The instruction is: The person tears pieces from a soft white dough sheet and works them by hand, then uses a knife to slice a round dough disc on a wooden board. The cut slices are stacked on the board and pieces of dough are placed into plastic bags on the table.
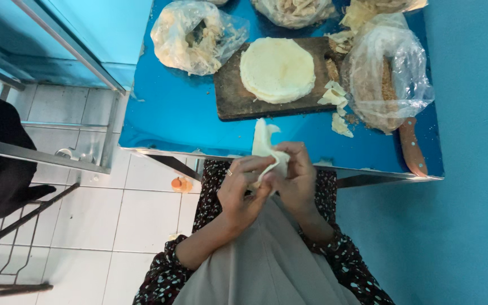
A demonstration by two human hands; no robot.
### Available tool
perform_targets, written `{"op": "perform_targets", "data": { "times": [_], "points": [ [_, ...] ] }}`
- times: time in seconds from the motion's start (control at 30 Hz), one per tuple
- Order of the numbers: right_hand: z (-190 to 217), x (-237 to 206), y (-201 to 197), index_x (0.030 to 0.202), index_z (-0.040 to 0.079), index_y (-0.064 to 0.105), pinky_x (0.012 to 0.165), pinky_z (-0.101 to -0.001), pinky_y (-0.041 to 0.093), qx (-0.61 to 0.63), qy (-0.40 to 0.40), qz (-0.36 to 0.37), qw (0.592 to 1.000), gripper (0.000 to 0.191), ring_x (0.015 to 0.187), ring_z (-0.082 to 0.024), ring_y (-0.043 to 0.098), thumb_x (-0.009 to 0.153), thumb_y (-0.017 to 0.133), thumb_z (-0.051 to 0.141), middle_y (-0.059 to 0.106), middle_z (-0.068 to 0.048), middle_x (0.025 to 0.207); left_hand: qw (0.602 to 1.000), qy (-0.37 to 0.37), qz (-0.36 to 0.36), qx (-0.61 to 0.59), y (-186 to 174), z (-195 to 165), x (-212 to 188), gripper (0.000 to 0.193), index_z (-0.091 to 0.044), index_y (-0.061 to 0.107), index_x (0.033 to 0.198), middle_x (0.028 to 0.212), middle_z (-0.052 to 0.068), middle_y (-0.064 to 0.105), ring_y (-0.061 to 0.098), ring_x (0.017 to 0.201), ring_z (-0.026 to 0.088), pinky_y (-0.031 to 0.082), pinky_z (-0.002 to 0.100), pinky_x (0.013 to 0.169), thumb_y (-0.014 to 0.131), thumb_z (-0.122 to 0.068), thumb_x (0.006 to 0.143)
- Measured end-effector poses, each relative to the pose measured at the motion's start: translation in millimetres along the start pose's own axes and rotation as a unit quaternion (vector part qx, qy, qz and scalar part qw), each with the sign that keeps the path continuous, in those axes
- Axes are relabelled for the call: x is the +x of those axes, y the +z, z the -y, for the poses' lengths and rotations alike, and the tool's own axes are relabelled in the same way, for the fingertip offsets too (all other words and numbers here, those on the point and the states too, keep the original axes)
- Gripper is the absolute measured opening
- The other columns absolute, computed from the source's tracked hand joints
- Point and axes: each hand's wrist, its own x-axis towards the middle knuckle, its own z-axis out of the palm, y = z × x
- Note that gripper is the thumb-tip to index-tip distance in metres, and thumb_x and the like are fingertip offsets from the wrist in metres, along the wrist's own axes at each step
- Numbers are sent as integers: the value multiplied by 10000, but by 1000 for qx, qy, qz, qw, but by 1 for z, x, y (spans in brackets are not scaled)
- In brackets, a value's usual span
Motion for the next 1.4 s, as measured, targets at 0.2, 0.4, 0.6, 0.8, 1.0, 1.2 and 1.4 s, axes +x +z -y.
{"op": "perform_targets", "data": {
  "times": [0.2,0.4,0.6,0.8,1.0,1.2,1.4],
  "points": [
    [-10,2,-9,1062,-6,605,869,-248,495,3,-42,-31,999,167,921,-81,595,1027,767,16,637,-34,1007,924,-252,-121,-261,2,2,-6,149,-14,517,1006,1257,217,717,696,1112,231,594,346,969,656,32,1028],
    [6,13,2,1126,14,606,857,-230,506,-104,-53,28,993,121,957,-65,584,1020,658,37,625,-21,1080,922,-244,-32,-298,-3,-11,21,555,-40,401,1246,1323,178,568,620,1126,189,578,333,962,770,36,839],
    [22,35,1,1106,9,640,742,-246,550,-212,-27,36,976,134,878,-84,669,991,703,38,712,-64,1033,941,-278,21,-191,-20,4,47,188,44,673,1151,1259,150,640,661,1106,170,584,323,889,704,51,966],
    [25,62,3,1213,23,585,909,-326,573,203,68,-56,975,252,1006,-166,704,992,699,60,720,-91,1114,821,-333,-46,-461,-24,26,56,105,8,627,1146,1147,100,697,646,1073,164,534,318,968,650,-44,1057],
    [42,58,14,1266,93,570,905,-320,584,184,70,53,979,532,1092,-147,690,834,816,283,704,-41,1176,922,-252,-4,-293,-4,15,53,148,-21,567,1182,1301,108,647,610,1187,139,515,301,1019,622,-49,1048],
    [15,54,1,1179,24,640,895,-292,544,-3,-21,80,997,228,990,-116,652,1029,768,136,670,-55,1108,960,-156,-12,-233,12,12,49,197,-13,519,1073,1369,144,605,620,1216,148,555,289,992,701,13,1003],
    [22,62,-7,1127,32,605,877,-328,557,218,37,32,975,147,973,-143,679,1073,710,119,689,-78,1065,875,-305,-98,-362,-7,20,50,99,-52,559,1049,1085,93,707,648,951,111,561,273,812,654,-35,1030]
  ]
}}
